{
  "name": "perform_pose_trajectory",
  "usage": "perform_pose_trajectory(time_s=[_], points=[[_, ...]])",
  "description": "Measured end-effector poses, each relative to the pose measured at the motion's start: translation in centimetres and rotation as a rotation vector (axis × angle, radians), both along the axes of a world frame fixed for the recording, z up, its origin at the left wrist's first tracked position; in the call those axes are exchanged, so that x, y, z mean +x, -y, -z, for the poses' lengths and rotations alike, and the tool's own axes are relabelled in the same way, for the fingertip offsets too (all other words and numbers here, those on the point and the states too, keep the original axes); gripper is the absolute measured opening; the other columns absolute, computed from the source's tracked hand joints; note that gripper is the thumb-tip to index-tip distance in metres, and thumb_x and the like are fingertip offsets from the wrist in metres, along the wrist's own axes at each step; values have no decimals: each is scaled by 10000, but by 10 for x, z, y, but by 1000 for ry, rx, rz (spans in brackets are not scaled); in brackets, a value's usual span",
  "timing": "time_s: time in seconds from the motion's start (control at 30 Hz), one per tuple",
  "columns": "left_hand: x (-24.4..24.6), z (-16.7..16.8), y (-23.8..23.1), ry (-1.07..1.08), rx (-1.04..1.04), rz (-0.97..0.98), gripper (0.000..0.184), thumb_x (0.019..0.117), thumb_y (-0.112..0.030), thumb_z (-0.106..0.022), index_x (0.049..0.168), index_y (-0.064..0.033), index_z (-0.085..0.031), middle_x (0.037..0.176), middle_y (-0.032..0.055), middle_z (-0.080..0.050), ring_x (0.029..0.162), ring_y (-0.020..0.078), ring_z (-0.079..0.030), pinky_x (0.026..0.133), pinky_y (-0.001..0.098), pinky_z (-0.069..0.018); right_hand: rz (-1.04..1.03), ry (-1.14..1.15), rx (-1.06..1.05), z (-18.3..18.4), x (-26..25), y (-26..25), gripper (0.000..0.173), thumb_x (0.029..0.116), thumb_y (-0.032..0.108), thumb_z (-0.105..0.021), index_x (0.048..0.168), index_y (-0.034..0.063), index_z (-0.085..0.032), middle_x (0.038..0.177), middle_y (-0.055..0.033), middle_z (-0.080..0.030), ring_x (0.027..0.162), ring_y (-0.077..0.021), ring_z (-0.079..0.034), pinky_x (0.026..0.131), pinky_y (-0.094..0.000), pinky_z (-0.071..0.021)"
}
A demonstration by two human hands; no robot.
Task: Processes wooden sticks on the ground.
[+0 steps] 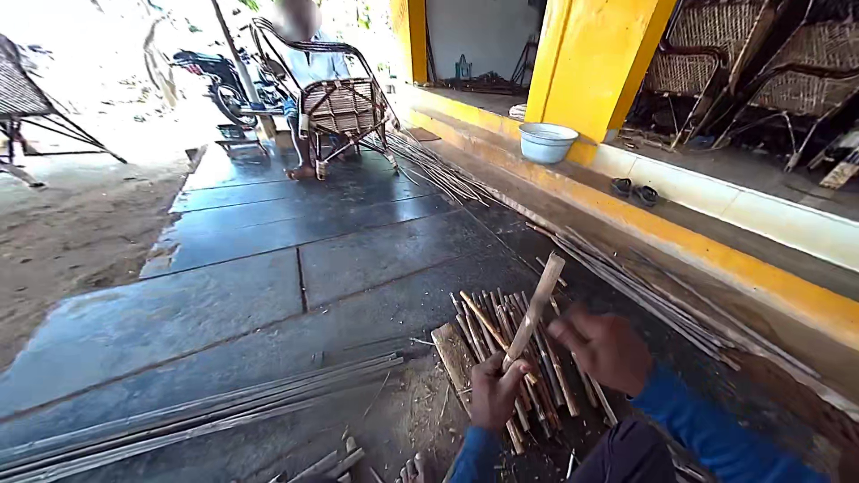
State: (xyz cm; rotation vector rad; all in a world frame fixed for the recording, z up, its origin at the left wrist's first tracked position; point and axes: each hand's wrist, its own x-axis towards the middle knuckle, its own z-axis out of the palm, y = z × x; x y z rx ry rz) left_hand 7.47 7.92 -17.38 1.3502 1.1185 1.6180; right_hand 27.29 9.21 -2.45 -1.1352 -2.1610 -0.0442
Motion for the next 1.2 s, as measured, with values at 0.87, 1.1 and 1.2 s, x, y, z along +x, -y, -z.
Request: perform_pose_trajectory(time_s=[0.87,1.1,1.2], points=[[-17,-8,-24,-155,-32,-474,492,820,-572,-753,747,-89,-696,545,-60,-562,447,24,-512,448,249,-474,-85,-44,-49,-16,-27,-53,361,1066,463,-498,897,172,-630,591,67,-533,478,-81,-540,414,-312,-480],[-43,2,-14,-97,20,-142,680,927,-732,-515,821,-90,-715,589,-3,-623,471,96,-579,463,329,-538,-147,39,-48,-30,-42,-47,393,1065,499,-488,938,160,-640,630,27,-575,502,-100,-577,421,-335,-493],[-47,8,-9,-36,74,-57,643,936,-694,-552,856,-77,-717,600,1,-625,465,95,-572,444,317,-526,-193,246,21,-9,-35,-45,397,1047,499,-467,858,202,-650,599,32,-574,466,-146,-577,372,-379,-439]])
